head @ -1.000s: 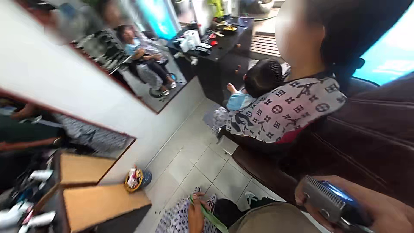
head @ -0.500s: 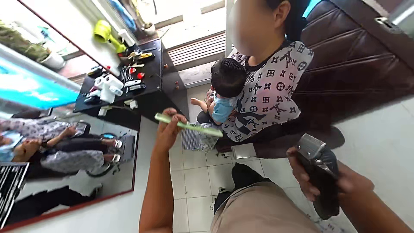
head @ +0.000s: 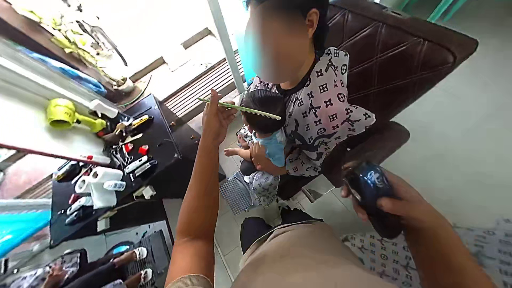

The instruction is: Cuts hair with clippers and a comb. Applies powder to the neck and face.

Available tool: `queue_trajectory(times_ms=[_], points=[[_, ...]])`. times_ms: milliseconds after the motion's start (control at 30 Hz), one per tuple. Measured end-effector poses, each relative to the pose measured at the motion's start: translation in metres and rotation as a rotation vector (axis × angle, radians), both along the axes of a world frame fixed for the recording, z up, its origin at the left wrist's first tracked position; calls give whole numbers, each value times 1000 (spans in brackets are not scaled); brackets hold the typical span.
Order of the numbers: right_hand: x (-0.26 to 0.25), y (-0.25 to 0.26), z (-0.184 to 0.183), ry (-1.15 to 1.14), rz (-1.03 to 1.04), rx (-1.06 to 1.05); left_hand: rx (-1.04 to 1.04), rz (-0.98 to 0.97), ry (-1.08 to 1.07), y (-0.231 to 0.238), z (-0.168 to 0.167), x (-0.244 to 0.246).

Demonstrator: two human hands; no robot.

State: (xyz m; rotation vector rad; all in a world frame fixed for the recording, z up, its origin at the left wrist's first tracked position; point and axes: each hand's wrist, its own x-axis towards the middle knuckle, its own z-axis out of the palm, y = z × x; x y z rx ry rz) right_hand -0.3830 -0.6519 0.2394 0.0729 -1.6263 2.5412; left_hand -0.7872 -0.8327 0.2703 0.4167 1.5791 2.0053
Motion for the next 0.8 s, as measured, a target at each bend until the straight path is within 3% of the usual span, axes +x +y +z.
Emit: queue_trajectory(times_ms=[133,233,367,500,667,800], points=[[-21,-33,0,-55,-193,39,-24,-101,78,3,-32,-17],[-38,-70,-4,-129,-390,58,71,-421,189,-33,-66,-28],[-72,-114,-5,-225,-609,85,36,-785,113,-74,-97,-51],[-109,-142,-7,-354,-712,179,80,-868,61,-78,-118,-77],[-130,-158,-10,-545,-833,330,50,-974,223,-56,-119,-84],[-123,-163,-18,-575,-880,304,84,-1084,325,-47,-116,-76]])
